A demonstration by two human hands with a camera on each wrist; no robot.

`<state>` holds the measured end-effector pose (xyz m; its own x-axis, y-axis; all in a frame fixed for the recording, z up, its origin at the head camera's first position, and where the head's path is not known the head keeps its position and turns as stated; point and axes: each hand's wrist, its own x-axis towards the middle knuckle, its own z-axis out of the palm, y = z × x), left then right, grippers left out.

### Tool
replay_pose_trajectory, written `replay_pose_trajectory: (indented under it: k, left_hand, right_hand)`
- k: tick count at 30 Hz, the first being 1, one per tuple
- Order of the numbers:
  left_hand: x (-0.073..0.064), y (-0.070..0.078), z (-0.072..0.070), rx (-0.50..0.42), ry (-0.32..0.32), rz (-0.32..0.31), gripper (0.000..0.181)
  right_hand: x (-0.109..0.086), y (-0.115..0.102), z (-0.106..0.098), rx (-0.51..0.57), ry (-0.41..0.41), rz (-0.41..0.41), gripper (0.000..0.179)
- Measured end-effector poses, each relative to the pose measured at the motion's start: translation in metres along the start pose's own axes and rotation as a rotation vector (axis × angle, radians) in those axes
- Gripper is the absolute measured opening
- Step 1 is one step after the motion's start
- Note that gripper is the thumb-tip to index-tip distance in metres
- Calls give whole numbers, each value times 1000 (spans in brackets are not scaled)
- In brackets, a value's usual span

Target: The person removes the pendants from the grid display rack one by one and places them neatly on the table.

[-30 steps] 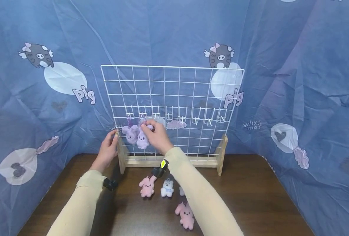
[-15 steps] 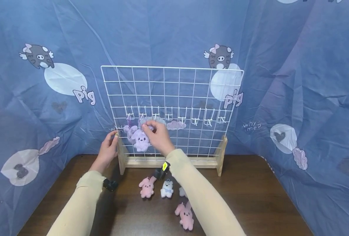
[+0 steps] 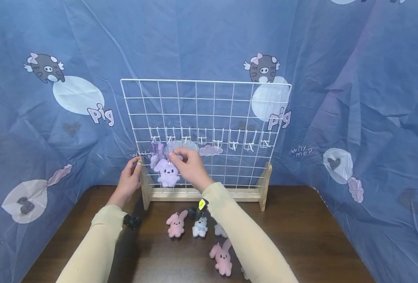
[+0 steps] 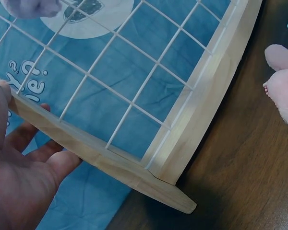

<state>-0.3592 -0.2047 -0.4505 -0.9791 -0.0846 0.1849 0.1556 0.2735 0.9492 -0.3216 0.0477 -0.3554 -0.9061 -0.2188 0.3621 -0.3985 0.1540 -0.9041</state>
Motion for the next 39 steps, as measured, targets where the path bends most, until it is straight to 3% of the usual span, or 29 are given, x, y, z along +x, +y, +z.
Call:
replay_pose_trajectory:
  k: [8,16,23,39]
  left_hand:
    - [2,-1,0,-10,3,9,41]
    - [1,0,1,-4,7,4,42]
    - [0,1,1,-27,4,16,44]
    - [-1,1,-1,-21,-10,21,44]
  right_hand:
    - [-12,1,0,23,-81,-10,21]
    - [-25,8,-3,-15,-148,39,24]
    - [-37,25,-6,-57,-167,19,22]
    - [-73,56,-8,-1,-255,96,19]
